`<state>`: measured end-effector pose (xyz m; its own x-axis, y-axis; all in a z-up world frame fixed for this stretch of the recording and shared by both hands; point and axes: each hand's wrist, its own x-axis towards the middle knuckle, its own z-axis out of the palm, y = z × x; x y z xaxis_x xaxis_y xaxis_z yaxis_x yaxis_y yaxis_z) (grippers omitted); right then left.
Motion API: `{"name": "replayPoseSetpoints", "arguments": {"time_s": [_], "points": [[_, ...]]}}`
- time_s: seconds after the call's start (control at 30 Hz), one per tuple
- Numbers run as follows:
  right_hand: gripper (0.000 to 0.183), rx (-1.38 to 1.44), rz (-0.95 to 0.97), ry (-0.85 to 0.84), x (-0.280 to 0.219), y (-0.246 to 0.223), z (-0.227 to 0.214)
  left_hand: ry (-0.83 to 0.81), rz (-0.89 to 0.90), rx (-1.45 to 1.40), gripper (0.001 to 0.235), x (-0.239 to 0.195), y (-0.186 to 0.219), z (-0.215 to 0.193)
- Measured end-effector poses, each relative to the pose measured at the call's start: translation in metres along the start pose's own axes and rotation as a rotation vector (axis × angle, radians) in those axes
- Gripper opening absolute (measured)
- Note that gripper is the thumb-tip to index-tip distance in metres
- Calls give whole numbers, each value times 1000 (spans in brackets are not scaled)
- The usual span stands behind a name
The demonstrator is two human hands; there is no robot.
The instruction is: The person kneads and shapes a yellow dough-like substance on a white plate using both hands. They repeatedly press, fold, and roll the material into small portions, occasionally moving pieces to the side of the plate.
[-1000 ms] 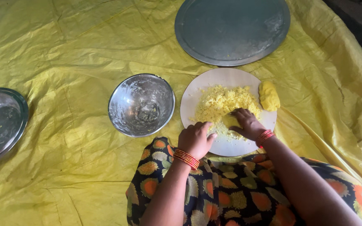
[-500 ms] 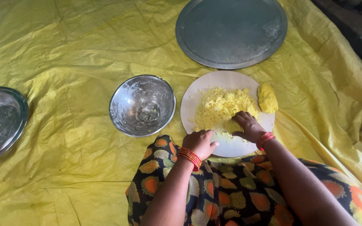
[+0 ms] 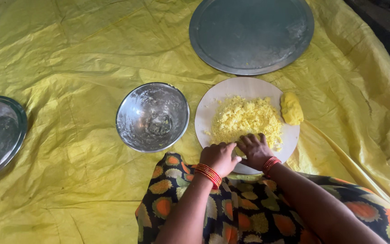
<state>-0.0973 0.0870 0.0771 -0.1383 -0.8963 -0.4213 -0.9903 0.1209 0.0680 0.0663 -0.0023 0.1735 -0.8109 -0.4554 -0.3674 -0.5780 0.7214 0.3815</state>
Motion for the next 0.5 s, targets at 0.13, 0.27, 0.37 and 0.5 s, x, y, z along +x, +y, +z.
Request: {"name": "replayPoseSetpoints", "arguments": {"time_s": [0.13,0.27,0.37,0.5], "points": [[51,-24,-33,123,18,5,17,58,62,-44,53,-1,8,-5],[31,27,-117,432,46,23,40,116,89,-62,52,2,4,-1],[28,90,-127,527,66,31,48,182,104,-68,51,8,-2,6],[29,110,-71,517,71,30,40,-37,15,-78,53,21,-5,12]]}}
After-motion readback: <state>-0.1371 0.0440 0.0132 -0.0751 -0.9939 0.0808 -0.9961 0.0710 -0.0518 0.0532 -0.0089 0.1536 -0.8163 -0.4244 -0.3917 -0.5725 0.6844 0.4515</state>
